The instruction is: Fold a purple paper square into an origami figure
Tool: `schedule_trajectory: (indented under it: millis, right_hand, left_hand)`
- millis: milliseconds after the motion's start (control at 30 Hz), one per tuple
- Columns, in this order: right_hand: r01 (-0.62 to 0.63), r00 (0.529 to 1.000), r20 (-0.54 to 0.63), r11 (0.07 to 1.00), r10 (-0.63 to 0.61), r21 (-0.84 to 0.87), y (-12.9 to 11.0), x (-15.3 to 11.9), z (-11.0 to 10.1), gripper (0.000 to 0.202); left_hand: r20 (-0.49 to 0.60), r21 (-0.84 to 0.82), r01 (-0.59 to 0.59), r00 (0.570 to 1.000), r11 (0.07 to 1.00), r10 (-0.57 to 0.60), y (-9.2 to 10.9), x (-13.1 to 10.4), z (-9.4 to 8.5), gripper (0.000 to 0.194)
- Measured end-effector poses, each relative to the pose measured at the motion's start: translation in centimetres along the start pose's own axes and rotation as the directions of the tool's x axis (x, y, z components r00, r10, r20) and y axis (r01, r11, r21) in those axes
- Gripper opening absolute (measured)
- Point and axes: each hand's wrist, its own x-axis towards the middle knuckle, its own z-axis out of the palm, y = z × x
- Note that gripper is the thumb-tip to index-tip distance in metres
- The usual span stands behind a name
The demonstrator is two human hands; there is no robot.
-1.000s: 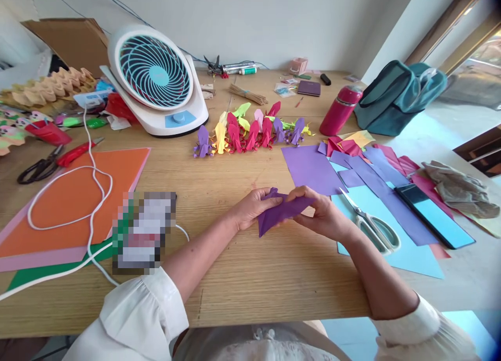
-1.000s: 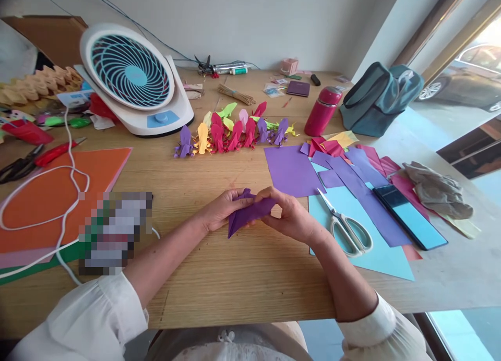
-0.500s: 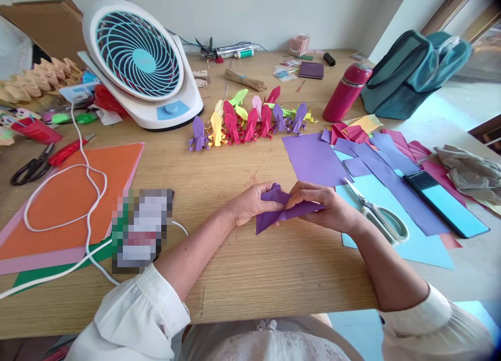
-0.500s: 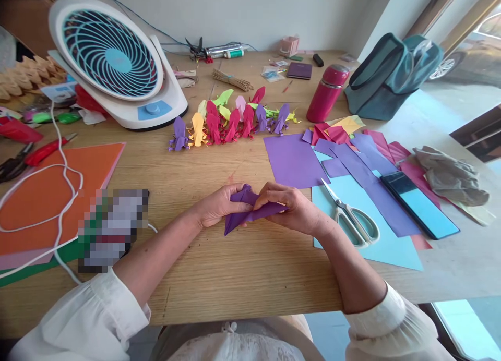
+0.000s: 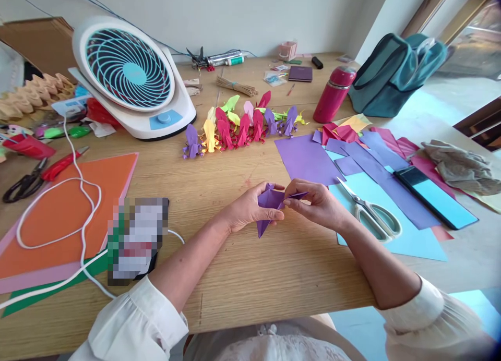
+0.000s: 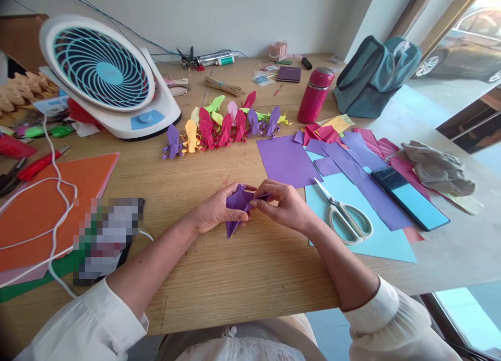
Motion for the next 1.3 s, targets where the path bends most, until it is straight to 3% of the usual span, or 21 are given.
schedule_trajectory:
  millis: [167,300,433,733,833,1033,1300]
  right_hand:
    - [-0.021,0.999,0.032,0.999,0.021,0.025,0.2,-0.1,-0.3,0.019]
    - [0.080,0.986,0.142,0.994,-0.089,0.070,0.6,-0.1,-1.5,0.017]
    - [0.161,0.974,0.154,0.986,-0.164,0.032,0.8,0.0,-2.3,0.015]
    - [0.143,0.960,0.252,0.988,-0.122,-0.064,0.5,-0.4,-4.1,0.010]
    - [0.115,0.968,0.233,0.991,-0.095,-0.073,0.4,-0.6,-4.6,0.011]
    - [0.078,0.994,0.081,0.992,-0.070,-0.103,0.5,-0.5,-4.6,0.014]
    - [0.050,0.998,-0.030,0.988,-0.046,0.145,1.5,-0.2,-3.6,0.014]
  left_hand:
    - [-0.087,0.127,-0.031,0.995,0.991,0.042,-0.2,0.1,0.5,0.081]
    - [-0.106,0.092,-0.031,0.994,0.995,0.041,-0.3,0.3,0.1,0.079]
    - [-0.074,0.063,-0.004,0.997,0.998,0.009,-0.2,0.1,-0.4,0.084]
    - [-0.079,0.210,0.007,0.997,0.978,0.010,0.0,0.0,-0.7,0.081]
    - [-0.110,0.241,-0.016,0.993,0.970,0.044,0.2,0.1,-0.7,0.079]
    - [-0.210,0.234,-0.075,0.970,0.969,0.125,0.4,0.1,-0.1,0.064]
    - [-0.339,0.144,-0.121,0.927,0.982,0.164,-0.2,0.5,0.4,0.059]
